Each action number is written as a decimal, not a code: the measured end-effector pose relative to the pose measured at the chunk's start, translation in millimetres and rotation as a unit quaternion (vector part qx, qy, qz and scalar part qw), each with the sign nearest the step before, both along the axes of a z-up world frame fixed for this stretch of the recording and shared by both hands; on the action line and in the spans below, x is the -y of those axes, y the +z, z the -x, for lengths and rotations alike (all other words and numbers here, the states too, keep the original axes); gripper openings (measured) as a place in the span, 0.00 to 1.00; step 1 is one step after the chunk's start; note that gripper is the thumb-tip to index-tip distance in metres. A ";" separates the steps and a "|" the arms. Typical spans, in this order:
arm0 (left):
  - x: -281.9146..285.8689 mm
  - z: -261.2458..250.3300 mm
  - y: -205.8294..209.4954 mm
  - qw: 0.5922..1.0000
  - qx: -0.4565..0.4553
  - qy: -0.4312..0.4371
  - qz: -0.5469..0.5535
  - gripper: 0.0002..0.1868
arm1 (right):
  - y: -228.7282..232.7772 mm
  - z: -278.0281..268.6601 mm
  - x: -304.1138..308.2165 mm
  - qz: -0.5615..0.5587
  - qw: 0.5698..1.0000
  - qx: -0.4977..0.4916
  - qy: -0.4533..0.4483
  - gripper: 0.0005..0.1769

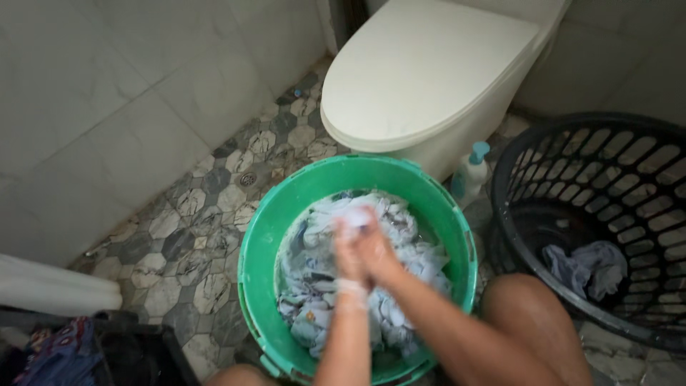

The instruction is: The person is hand-washing clothes in a green bucket filled with soapy water. They scrub the clothes with a blue scrubbing brush and their hands, then wring out the water.

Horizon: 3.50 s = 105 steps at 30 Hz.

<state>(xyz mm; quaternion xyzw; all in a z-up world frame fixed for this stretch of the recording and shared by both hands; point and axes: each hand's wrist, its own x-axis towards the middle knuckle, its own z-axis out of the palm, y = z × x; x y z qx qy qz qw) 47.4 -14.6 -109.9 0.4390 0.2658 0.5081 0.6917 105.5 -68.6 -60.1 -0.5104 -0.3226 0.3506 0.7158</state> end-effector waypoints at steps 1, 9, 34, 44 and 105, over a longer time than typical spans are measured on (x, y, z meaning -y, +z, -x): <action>-16.3 1.2 1.1 0.990 0.133 -0.021 0.046 0.30 | 13.6 10.6 4.6 0.011 0.982 0.189 -0.014 0.25; 31.1 9.8 70.1 0.927 0.270 -0.071 0.253 0.30 | 72.0 19.5 10.5 0.038 0.949 0.296 -0.103 0.27; 22.1 -4.1 211.1 0.974 -0.178 0.045 0.132 0.34 | 44.0 -48.7 -0.5 0.068 0.896 -0.438 0.020 0.18; -16.2 -1.8 46.2 0.952 -0.216 0.033 -0.213 0.24 | 53.2 3.4 16.3 0.064 0.996 0.046 -0.037 0.22; -11.2 125.6 172.9 0.952 0.005 -0.268 0.144 0.26 | 121.5 -25.0 32.0 0.088 0.920 0.306 0.227 0.39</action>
